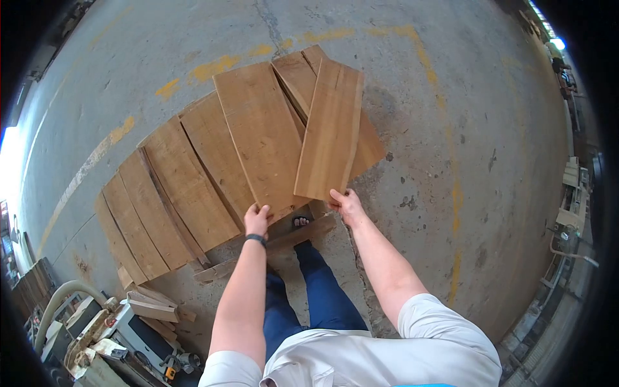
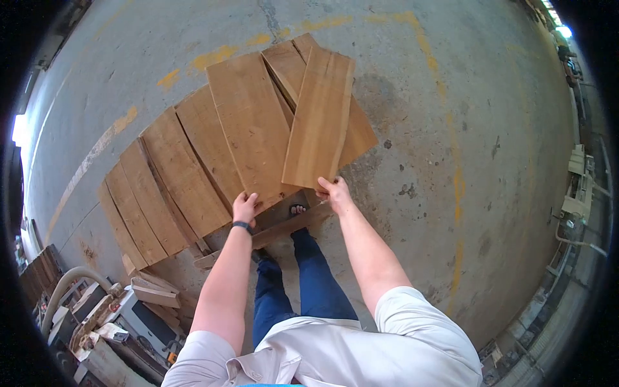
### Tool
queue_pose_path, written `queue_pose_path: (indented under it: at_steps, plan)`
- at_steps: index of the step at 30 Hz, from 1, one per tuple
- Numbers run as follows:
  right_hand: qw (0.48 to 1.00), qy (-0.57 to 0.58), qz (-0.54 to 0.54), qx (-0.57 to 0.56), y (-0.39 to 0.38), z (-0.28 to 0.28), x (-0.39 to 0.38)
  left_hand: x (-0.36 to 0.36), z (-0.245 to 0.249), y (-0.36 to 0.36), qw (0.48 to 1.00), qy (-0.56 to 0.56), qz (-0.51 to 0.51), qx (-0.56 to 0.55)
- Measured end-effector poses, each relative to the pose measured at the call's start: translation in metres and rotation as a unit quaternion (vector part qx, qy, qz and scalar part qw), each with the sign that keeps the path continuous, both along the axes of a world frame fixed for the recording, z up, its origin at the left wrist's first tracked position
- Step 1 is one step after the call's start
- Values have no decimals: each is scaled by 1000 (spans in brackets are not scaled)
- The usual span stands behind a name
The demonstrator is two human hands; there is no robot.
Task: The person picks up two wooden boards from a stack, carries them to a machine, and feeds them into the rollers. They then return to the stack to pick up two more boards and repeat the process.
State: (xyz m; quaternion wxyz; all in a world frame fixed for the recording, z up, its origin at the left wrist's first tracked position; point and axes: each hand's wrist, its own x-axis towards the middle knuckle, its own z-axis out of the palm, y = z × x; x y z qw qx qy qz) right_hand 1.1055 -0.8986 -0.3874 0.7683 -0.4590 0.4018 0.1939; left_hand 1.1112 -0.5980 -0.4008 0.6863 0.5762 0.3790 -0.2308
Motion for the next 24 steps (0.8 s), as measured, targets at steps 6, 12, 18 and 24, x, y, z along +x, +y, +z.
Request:
queue_pose_path:
  at_steps: [6,12,18,24]
  plan:
    - [990,-4,58,-126,-12,34,-65,-63,71,135,998,-19,52,-28]
    - [885,-47,173,-429,-1,78,-130,-163,161,231,993,-52,102,31]
    - [764,-98,173,-614,36,159,-173,-198,246,279,972,-122,203,1]
    - [819,-165,72,-545,80,222,-221,-184,251,279,935,-93,309,-149]
